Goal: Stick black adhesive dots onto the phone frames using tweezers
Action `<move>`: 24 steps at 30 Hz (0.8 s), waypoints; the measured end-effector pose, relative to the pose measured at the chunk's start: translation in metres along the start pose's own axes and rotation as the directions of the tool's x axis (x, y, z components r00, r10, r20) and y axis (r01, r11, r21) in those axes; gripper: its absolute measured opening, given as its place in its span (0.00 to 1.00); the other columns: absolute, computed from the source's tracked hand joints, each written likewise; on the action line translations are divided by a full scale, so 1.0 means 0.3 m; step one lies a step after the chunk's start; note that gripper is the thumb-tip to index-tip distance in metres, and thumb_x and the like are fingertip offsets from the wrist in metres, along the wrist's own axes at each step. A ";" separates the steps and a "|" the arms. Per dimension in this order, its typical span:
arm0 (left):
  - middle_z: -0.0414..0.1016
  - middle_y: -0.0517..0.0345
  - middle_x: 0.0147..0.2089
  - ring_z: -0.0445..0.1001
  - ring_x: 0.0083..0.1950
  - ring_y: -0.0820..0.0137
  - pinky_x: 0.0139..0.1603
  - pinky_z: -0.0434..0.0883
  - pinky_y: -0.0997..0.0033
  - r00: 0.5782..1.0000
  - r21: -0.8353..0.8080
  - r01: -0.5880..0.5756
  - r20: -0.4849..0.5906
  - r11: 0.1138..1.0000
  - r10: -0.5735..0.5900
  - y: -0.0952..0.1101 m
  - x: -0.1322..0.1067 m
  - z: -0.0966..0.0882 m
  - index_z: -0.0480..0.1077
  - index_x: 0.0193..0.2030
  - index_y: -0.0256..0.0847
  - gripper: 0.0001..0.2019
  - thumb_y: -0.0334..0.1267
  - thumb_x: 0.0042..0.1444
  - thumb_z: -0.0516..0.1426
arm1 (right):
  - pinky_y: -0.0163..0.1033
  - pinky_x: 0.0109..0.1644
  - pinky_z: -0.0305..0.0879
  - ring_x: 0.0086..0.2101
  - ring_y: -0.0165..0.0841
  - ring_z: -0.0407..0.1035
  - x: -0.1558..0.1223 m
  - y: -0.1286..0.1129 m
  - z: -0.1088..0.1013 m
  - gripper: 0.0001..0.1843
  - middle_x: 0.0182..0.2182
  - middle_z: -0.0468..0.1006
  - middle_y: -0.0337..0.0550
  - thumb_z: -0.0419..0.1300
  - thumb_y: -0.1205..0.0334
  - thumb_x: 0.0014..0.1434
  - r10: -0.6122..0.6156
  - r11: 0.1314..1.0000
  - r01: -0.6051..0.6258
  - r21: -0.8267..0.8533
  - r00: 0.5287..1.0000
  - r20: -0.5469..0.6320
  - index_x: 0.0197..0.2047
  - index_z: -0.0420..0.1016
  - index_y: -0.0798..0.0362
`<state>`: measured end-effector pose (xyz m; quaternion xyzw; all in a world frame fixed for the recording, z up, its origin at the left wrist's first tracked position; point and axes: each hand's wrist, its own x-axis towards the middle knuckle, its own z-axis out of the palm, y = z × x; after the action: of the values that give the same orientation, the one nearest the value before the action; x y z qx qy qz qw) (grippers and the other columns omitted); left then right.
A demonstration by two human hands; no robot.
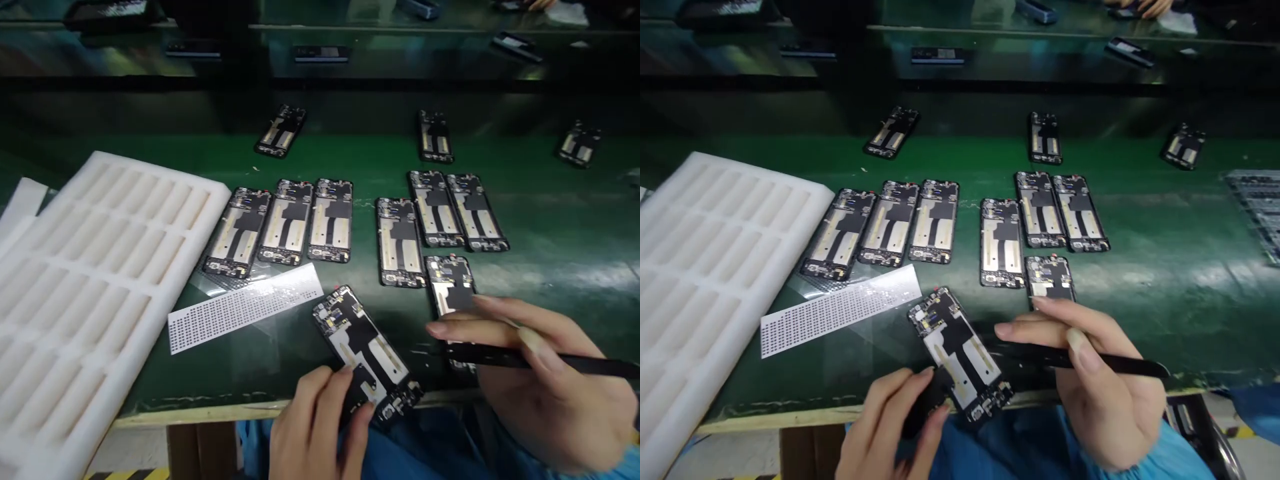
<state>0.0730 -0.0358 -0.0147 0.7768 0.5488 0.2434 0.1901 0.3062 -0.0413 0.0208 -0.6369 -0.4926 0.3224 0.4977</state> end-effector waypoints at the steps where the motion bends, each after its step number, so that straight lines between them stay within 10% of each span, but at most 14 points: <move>1: 0.77 0.57 0.49 0.80 0.43 0.71 0.44 0.73 0.72 0.996 0.011 -0.082 0.026 0.997 0.082 0.012 -0.009 0.022 0.72 0.55 0.46 0.12 0.43 0.71 0.53 | 0.50 0.45 0.83 0.41 0.44 0.83 -0.019 -0.012 -0.023 0.18 0.41 0.87 0.42 0.48 0.57 0.75 0.054 0.996 -0.055 0.068 0.998 0.012 0.58 0.75 0.35; 6: 0.78 0.50 0.47 0.79 0.42 0.65 0.43 0.72 0.67 0.941 0.034 -0.337 0.033 0.941 0.336 0.052 -0.028 0.114 0.73 0.56 0.35 0.13 0.34 0.65 0.60 | 0.33 0.24 0.78 0.24 0.32 0.80 -0.161 0.021 -0.097 0.18 0.34 0.86 0.35 0.53 0.65 0.70 0.262 0.958 -0.186 -0.220 0.880 0.396 0.53 0.81 0.38; 15: 0.75 0.50 0.45 0.76 0.43 0.65 0.43 0.72 0.66 0.935 0.031 -0.355 0.011 0.934 0.355 0.078 -0.040 0.137 0.74 0.54 0.34 0.15 0.31 0.61 0.64 | 0.37 0.35 0.79 0.28 0.33 0.80 -0.303 0.112 -0.030 0.18 0.25 0.83 0.33 0.50 0.58 0.72 0.332 0.932 -0.240 -0.271 0.867 0.372 0.53 0.80 0.46; 19: 0.74 0.47 0.46 0.74 0.43 0.64 0.43 0.73 0.64 0.929 0.012 -0.370 0.016 0.929 0.370 0.076 -0.043 0.143 0.73 0.56 0.33 0.17 0.30 0.60 0.64 | 0.33 0.37 0.79 0.34 0.32 0.81 -0.284 0.090 -0.051 0.23 0.36 0.86 0.36 0.51 0.66 0.70 0.142 0.909 -0.003 -0.416 0.942 0.304 0.65 0.71 0.45; 24: 0.74 0.48 0.44 0.74 0.42 0.64 0.42 0.72 0.64 0.910 0.017 -0.414 0.019 0.910 0.414 0.071 -0.036 0.155 0.74 0.56 0.33 0.19 0.29 0.59 0.65 | 0.39 0.27 0.74 0.25 0.38 0.79 -0.254 0.105 -0.046 0.44 0.33 0.84 0.41 0.49 0.78 0.56 -0.076 0.628 0.448 -0.637 0.849 0.522 0.75 0.52 0.56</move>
<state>0.1133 -0.0543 -0.0423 0.8791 0.3728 0.2668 0.1306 0.3049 -0.1184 -0.0112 -0.6089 -0.7701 0.1538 0.1118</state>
